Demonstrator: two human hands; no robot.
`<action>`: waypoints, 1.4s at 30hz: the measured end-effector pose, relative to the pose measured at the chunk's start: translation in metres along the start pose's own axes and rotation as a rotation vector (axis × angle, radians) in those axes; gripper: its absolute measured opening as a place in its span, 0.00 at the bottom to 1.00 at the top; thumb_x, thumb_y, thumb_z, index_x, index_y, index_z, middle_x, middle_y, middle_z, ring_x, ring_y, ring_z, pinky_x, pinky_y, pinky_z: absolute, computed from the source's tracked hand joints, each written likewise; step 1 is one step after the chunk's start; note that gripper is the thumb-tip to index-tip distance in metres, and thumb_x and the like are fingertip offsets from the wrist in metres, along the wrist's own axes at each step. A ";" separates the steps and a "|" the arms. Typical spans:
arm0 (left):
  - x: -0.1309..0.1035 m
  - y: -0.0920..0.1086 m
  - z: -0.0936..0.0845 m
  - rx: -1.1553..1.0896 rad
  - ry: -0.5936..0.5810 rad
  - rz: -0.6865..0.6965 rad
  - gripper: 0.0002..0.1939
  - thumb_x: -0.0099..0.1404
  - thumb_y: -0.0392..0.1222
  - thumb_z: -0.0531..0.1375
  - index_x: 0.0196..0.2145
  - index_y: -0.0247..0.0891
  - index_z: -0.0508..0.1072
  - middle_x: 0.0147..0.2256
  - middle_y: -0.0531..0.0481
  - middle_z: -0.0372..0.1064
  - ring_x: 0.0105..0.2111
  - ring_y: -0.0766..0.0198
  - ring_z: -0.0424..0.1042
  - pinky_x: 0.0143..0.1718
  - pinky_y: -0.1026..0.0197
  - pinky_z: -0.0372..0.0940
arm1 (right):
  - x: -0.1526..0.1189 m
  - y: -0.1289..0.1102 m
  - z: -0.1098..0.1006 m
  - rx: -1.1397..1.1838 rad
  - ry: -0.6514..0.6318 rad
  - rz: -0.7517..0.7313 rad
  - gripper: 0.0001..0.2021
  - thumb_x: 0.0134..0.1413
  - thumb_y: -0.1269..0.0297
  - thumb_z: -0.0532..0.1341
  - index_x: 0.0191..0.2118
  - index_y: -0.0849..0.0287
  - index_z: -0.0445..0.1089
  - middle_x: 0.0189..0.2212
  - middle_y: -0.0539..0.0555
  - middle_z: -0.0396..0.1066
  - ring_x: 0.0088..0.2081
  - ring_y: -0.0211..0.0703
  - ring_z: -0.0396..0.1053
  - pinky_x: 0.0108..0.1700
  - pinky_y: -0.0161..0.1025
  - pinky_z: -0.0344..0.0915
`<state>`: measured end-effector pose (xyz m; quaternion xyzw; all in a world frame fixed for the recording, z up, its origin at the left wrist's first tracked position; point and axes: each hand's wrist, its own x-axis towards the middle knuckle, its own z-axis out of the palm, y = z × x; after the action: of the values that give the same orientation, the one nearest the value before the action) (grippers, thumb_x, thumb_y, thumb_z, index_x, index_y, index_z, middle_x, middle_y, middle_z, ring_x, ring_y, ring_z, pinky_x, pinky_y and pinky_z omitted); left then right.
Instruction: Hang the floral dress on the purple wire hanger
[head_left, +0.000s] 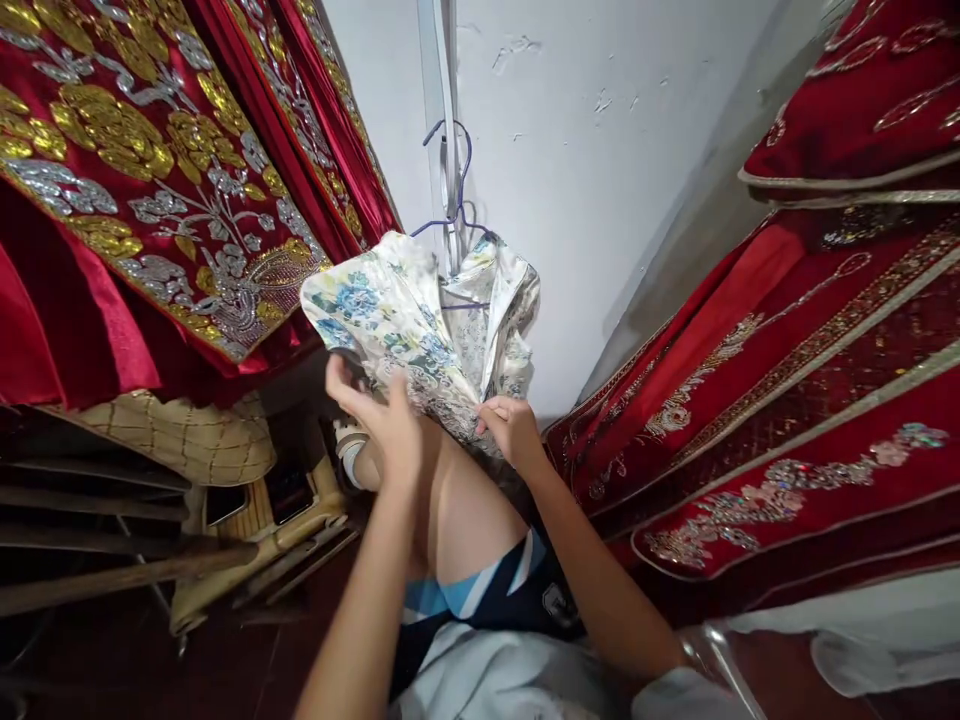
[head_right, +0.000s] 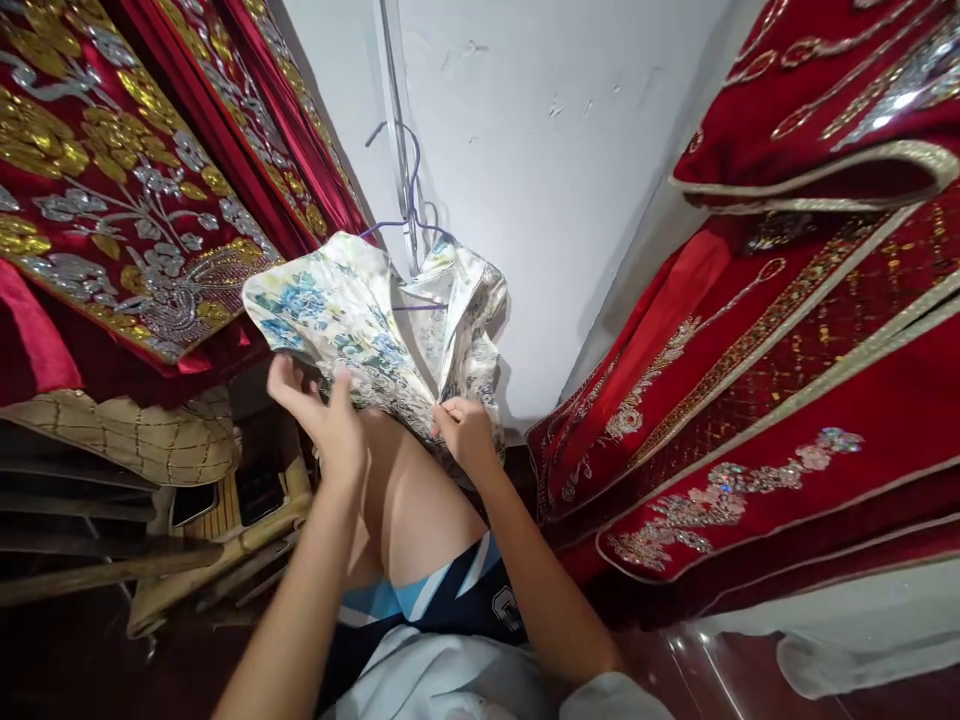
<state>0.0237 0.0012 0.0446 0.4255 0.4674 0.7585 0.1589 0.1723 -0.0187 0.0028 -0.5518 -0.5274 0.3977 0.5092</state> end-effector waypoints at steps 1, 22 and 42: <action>-0.022 -0.006 0.002 0.042 0.012 0.018 0.35 0.62 0.37 0.62 0.63 0.41 0.54 0.66 0.40 0.48 0.67 0.56 0.50 0.67 0.57 0.46 | -0.005 -0.001 -0.002 0.013 -0.005 -0.006 0.13 0.54 0.56 0.60 0.24 0.57 0.69 0.19 0.49 0.72 0.17 0.35 0.57 0.22 0.34 0.52; -0.071 -0.061 0.007 0.187 -0.758 0.020 0.08 0.66 0.38 0.54 0.28 0.40 0.65 0.27 0.51 0.64 0.29 0.62 0.65 0.34 0.62 0.58 | 0.081 -0.112 -0.024 0.398 0.000 -0.151 0.13 0.47 0.57 0.68 0.24 0.62 0.72 0.16 0.48 0.67 0.16 0.28 0.52 0.17 0.29 0.46; 0.093 0.067 0.064 0.315 -0.664 0.727 0.09 0.71 0.40 0.55 0.35 0.36 0.73 0.33 0.46 0.70 0.36 0.58 0.68 0.40 0.59 0.59 | 0.073 -0.120 -0.010 0.070 0.080 -0.390 0.14 0.60 0.57 0.61 0.26 0.56 0.62 0.14 0.43 0.59 0.16 0.33 0.53 0.21 0.32 0.49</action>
<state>0.0307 0.0626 0.1604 0.7970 0.3223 0.5091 -0.0415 0.1704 0.0430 0.1296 -0.4366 -0.5896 0.2870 0.6160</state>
